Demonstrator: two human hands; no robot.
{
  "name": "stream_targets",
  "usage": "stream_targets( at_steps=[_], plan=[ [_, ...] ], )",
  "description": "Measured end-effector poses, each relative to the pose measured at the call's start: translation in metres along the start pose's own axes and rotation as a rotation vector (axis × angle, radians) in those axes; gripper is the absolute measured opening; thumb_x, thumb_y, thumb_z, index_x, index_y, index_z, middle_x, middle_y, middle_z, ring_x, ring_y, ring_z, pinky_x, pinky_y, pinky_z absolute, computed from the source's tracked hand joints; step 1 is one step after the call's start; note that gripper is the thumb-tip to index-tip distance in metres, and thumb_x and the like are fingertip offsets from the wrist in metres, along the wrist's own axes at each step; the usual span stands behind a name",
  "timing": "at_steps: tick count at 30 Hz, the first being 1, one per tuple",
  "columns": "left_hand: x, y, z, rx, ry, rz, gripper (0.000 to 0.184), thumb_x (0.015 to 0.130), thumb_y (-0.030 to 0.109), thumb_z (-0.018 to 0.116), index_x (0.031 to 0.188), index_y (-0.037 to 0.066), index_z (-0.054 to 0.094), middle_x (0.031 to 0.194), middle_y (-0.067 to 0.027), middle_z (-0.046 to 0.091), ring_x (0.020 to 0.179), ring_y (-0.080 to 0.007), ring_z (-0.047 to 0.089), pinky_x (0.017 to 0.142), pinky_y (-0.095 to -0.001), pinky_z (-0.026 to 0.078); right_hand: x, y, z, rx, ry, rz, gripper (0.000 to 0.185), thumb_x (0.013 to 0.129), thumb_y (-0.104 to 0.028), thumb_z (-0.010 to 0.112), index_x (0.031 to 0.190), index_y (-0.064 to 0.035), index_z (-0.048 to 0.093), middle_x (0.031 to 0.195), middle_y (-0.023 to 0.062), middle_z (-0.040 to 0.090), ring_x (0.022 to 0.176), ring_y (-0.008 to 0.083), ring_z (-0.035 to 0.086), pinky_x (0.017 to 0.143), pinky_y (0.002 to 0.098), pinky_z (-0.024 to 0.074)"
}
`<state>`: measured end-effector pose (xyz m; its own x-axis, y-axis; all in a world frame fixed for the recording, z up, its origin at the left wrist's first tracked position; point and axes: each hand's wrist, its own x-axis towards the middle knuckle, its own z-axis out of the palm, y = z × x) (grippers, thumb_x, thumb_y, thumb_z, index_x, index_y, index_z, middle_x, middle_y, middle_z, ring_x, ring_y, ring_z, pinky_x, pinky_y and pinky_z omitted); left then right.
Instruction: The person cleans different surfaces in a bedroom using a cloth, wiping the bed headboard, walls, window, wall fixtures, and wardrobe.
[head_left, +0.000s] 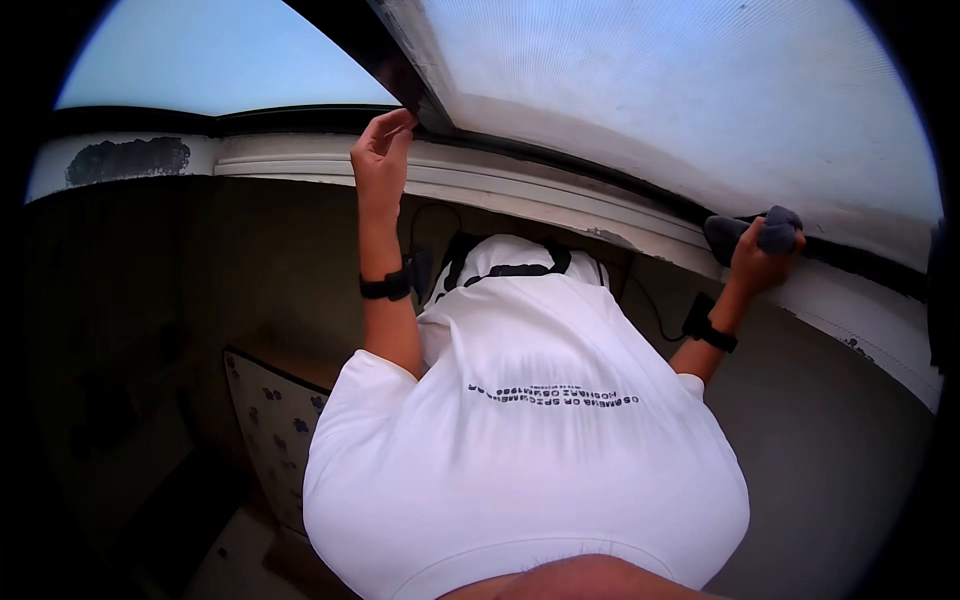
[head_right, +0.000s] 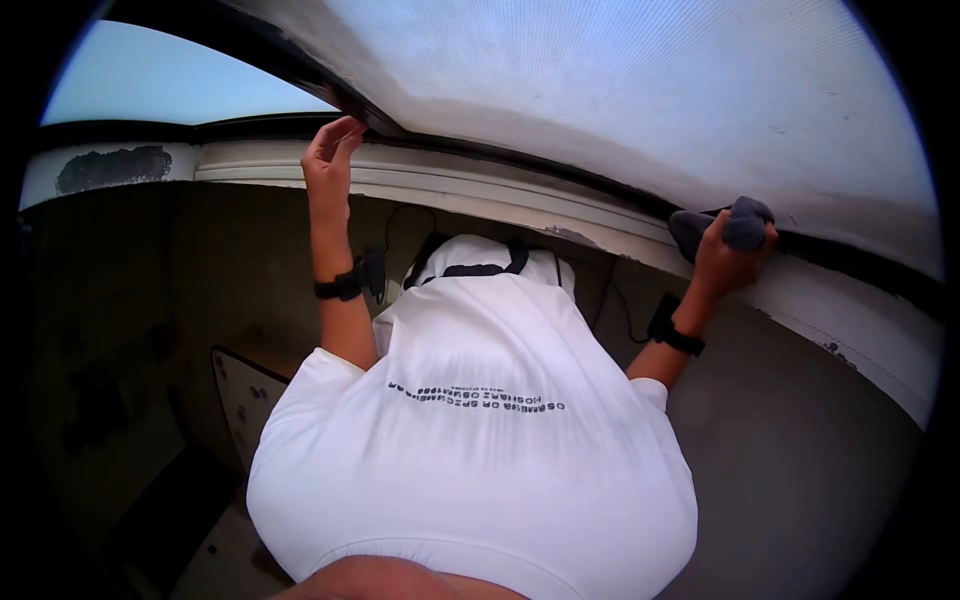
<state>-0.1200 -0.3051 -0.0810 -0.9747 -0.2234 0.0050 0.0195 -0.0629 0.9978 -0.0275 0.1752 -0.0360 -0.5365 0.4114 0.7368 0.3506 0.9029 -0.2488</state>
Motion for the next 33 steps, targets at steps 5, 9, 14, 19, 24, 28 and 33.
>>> stream_targets(
  at_steps=[5,9,14,19,24,28,33],
  plan=[
    [-0.003,0.012,-0.013,0.051,-0.162,-0.047,0.045,0.078,-0.008,0.057,0.122,0.000,0.056,0.125,-0.0104,0.061,0.125,-0.0229,0.056,0.102,-0.0326,0.043,-0.011,-0.008,0.014,0.022,0.015,0.023,0.041,0.080,-0.027,0.073,0.107,-0.0025,0.054,0.098,0.0151,0.066,0.085,0.0351,0.067,0.073,0.0417,0.0536],
    [0.001,0.019,-0.018,0.192,-0.314,-0.056,0.057,0.075,-0.007,0.060,0.130,0.004,0.050,0.135,-0.0111,0.054,0.133,-0.0259,0.049,0.106,-0.0402,0.041,-0.036,-0.035,0.024,0.486,-0.024,0.193,0.039,0.083,-0.018,0.072,0.110,0.0005,0.051,0.101,0.0126,0.061,0.092,0.0255,0.061,0.087,0.0358,0.0483],
    [-0.013,0.026,-0.018,0.187,-0.445,-0.089,0.076,0.075,-0.001,0.065,0.145,0.008,0.035,0.149,-0.0125,0.039,0.143,-0.0275,0.035,0.111,-0.0454,0.036,-0.075,-0.122,0.021,1.009,-0.206,-0.139,0.041,0.080,-0.014,0.077,0.112,-0.0007,0.054,0.105,0.0125,0.061,0.093,0.0247,0.062,0.088,0.0380,0.0485],
    [-0.022,0.027,-0.029,0.036,-0.692,-0.222,0.103,0.076,0.006,0.069,0.158,0.010,0.007,0.162,-0.0114,0.015,0.149,-0.0309,0.020,0.115,-0.0484,0.029,-0.100,-0.244,0.001,0.926,-0.643,-0.466,0.048,0.070,-0.007,0.078,0.115,-0.0026,0.059,0.110,0.0170,0.060,0.092,0.0359,0.065,0.083,0.0406,0.0523],
    [-0.020,0.006,-0.059,0.080,-0.919,-0.183,0.105,0.081,-0.007,0.062,0.158,0.016,-0.006,0.157,-0.0193,0.019,0.145,-0.0276,0.026,0.108,-0.0392,0.041,-0.156,-0.325,0.019,0.769,-0.903,-0.314,0.045,0.075,-0.010,0.073,0.117,-0.0020,0.060,0.117,0.0186,0.058,0.092,0.0400,0.064,0.081,0.0438,0.0521],
    [0.002,-0.013,-0.097,0.059,-0.915,-0.246,0.103,0.080,-0.004,0.066,0.158,0.014,0.000,0.150,-0.0198,0.031,0.134,-0.0271,0.041,0.101,-0.0368,0.046,-0.165,-0.376,0.030,0.740,-0.930,-0.072,0.039,0.077,-0.019,0.072,0.109,0.0017,0.063,0.112,0.0220,0.062,0.093,0.0407,0.065,0.081,0.0436,0.0526],
    [0.013,-0.034,-0.113,0.116,-0.771,-0.214,0.089,0.075,0.004,0.077,0.146,0.011,0.024,0.131,-0.0149,0.045,0.108,-0.0217,0.057,0.091,-0.0340,0.050,-0.181,-0.411,0.045,0.761,-0.956,0.199,0.044,0.075,-0.026,0.072,0.102,0.0075,0.063,0.098,0.0272,0.067,0.093,0.0425,0.066,0.081,0.0429,0.0534]
  ],
)
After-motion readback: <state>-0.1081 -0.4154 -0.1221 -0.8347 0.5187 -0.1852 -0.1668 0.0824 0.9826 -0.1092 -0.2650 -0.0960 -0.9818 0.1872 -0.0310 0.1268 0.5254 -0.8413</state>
